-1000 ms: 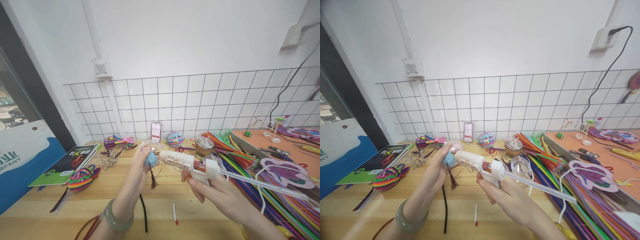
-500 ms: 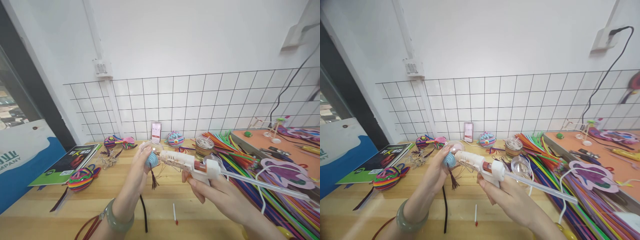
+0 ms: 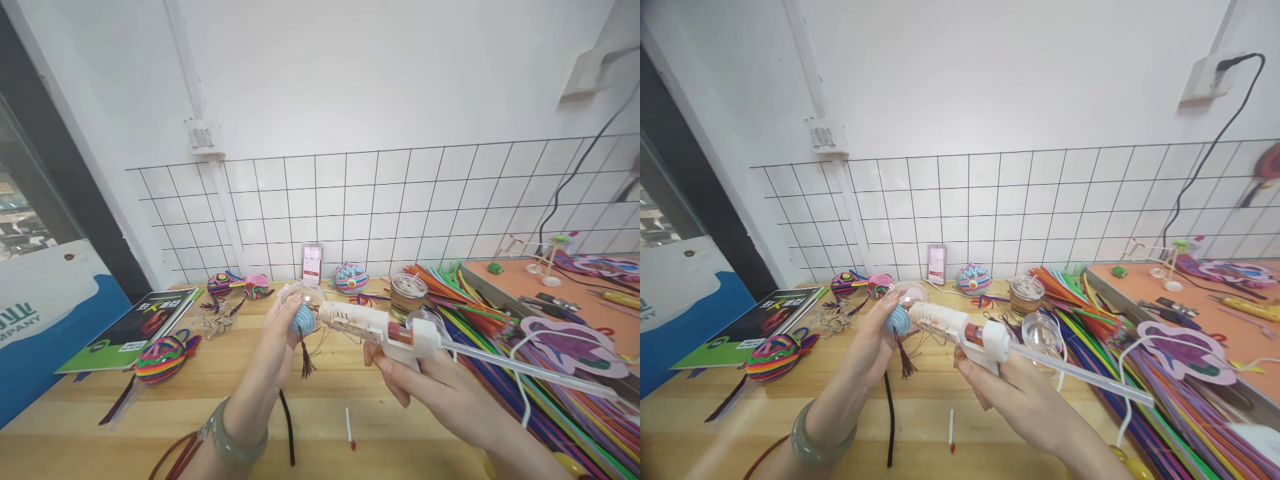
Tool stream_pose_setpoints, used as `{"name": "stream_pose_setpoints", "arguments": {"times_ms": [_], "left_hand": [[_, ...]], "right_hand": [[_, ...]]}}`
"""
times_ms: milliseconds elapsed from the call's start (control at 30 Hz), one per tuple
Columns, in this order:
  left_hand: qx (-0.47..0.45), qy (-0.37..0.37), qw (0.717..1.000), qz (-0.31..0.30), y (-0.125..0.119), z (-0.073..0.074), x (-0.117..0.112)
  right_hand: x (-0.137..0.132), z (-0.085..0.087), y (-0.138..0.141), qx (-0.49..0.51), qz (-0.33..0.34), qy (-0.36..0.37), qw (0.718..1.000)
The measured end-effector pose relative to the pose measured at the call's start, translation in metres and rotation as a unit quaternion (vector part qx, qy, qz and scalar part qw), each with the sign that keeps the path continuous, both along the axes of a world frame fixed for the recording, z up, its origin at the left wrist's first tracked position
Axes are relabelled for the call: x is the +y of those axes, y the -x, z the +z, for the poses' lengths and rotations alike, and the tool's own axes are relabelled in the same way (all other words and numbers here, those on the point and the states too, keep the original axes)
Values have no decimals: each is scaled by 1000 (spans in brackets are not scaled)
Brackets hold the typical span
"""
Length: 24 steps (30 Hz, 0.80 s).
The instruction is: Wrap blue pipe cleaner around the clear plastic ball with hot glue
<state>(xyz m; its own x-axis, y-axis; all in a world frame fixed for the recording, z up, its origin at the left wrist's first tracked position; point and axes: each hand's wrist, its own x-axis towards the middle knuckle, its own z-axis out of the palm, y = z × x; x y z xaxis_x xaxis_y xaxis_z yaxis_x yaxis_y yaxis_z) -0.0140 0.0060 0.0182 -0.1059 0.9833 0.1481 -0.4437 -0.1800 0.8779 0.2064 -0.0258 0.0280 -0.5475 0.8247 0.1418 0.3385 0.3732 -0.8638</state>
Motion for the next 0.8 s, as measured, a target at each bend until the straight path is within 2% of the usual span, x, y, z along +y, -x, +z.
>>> {"name": "stream_pose_setpoints", "arguments": {"times_ms": [367,800], "left_hand": [[3,-10,1000,-8,-1,1,-1],[-20,2,1000,12,1,5,-1]], "right_hand": [[0,-1,-1,-4,1,3,1000],[-3,1,0,-1,-12,10,1000]]}}
